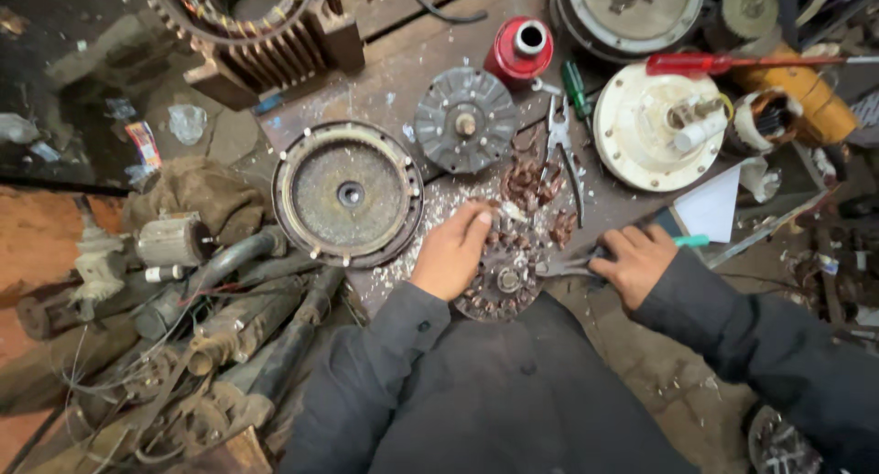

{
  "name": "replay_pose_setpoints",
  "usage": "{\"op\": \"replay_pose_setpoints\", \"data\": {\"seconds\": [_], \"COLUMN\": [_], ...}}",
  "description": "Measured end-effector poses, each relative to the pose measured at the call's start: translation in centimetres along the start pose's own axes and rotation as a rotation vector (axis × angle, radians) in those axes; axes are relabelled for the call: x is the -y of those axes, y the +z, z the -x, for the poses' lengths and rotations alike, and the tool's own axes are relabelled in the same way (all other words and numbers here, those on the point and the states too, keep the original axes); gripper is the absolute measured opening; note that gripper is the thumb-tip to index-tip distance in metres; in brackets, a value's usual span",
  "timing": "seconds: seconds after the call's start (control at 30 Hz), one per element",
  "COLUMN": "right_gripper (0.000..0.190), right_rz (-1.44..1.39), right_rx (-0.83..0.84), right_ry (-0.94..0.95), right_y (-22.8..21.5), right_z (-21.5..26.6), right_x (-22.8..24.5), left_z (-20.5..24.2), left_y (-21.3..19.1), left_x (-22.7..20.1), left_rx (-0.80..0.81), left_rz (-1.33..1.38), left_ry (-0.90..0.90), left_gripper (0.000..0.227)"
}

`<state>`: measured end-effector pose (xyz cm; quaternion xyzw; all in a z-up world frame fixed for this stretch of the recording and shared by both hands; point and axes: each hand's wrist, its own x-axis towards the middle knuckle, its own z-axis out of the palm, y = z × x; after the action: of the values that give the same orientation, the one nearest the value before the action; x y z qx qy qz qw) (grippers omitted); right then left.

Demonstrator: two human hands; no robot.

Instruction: The person uses pliers to pull and cut copper wire coils from a circular metal rotor component. They systematically remove the wire from the slots of the rotor, placing the extracted copper pieces onto the workbench. The person rotates the rotor to access different sections of the winding during the process.

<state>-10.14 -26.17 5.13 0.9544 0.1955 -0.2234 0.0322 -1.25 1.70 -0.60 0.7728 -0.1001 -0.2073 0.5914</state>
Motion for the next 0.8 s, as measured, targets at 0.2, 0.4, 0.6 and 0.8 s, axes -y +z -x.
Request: {"op": "replay_pose_setpoints", "data": {"seconds": [0.2,0.4,0.6,0.8], "right_gripper": [0.056,0.029,0.03,0.051], "right_rz": [0.138,0.024,0.026,-0.066], "right_rx": [-0.155,0.012,-0.099,0.005], "right_ry": [0.081,0.075,-0.075,0.1], "right_y": [-0.1,-1.0,-2.5,-2.2], "right_z": [0.1,-1.0,-2.0,-3.7], "right_x": [2.0,2.6,-0.5,-1.0], "left_z": [-1.5,-2.2,-3.1,-3.3], "left_y": [-0.3,-0.9,-1.2,-1.1], "left_x": [-2.9,-3.3,-2.6,-1.9], "left_rx": [0.104,0.028,0.022,0.027], "left_rz": [-0.407,-0.42,-0.429,-0.376], "left_ry": [-0.057,0.021,-0.047,-0.002], "left_gripper": [0.046,0.044,0.045,0.041]}}
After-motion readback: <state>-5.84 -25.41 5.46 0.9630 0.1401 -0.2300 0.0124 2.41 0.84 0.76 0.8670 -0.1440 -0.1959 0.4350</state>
